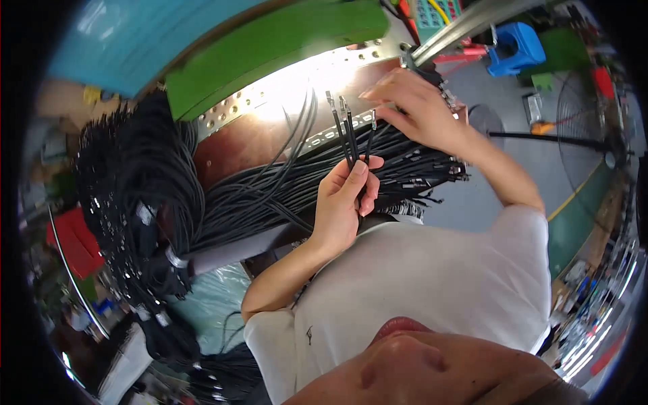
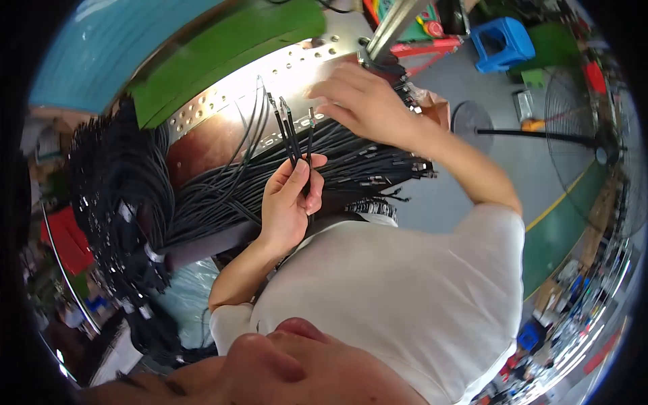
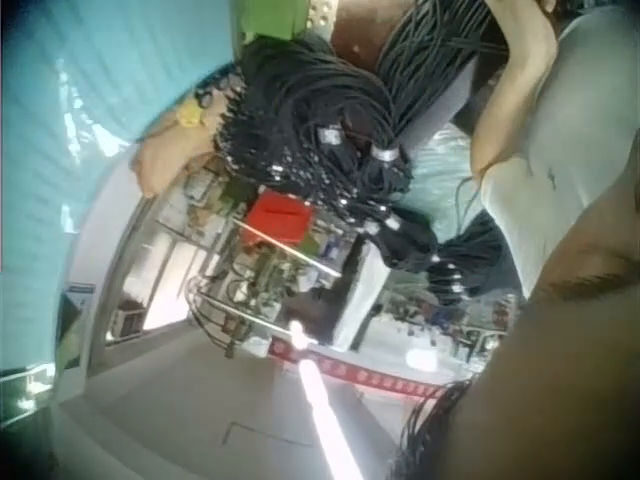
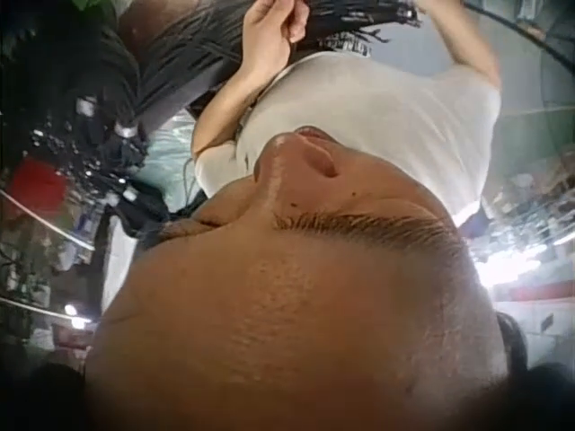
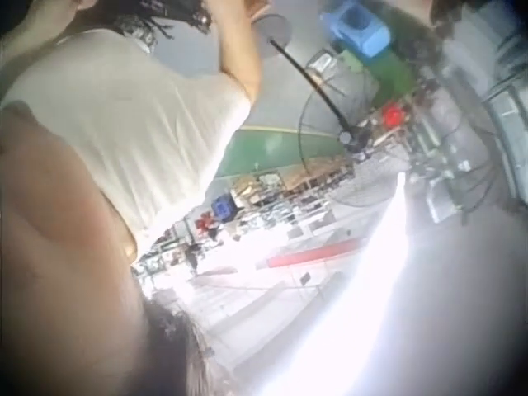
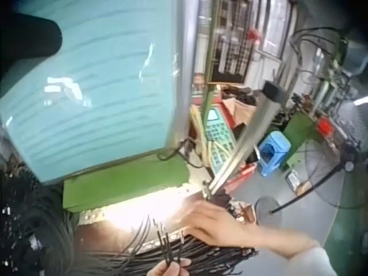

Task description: Insert cables into a fixture and trim wire ends using wire cutters.

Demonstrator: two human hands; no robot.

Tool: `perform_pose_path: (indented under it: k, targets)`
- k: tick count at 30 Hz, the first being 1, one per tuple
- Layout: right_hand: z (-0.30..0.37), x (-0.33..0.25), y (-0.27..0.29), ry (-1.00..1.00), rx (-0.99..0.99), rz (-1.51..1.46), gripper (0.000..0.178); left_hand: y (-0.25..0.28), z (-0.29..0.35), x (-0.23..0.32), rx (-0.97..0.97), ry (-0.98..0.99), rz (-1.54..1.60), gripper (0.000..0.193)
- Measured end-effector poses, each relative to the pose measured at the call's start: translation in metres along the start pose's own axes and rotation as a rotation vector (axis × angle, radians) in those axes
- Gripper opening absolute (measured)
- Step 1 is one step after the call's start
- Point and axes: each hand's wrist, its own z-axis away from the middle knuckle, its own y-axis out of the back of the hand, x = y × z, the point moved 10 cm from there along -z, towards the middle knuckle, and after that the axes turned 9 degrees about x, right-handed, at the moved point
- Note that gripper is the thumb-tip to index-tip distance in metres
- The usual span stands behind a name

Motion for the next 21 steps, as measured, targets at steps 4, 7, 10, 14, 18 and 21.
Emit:
perform_pose_path:
  k: [4,7,10,14,18,21]
  targets:
    - [-0.003,-0.062,-0.008,0.331,0.094,0.286,0.025,0.009,-0.002,0.002,0.017,-0.030,-0.032,0.030]
    - [-0.003,-0.056,-0.025,0.288,0.015,0.216,0.032,0.026,0.015,0.019,0.114,-0.146,-0.195,0.029]
    - [-0.005,-0.038,-0.034,0.118,0.050,0.129,0.032,0.049,0.042,0.064,0.209,-0.631,-0.229,0.028]
    - [-0.015,-0.067,-0.068,0.133,-0.062,-0.153,0.030,0.048,0.039,0.039,0.077,-0.218,0.096,0.030]
    - [-0.009,-0.068,-0.087,0.135,-0.200,0.001,0.029,0.042,0.033,0.025,-0.014,-0.137,0.136,0.033]
    - [-0.012,-0.076,-0.092,0.174,-0.282,0.063,0.032,0.042,0.033,0.019,-0.048,-0.120,0.151,0.034]
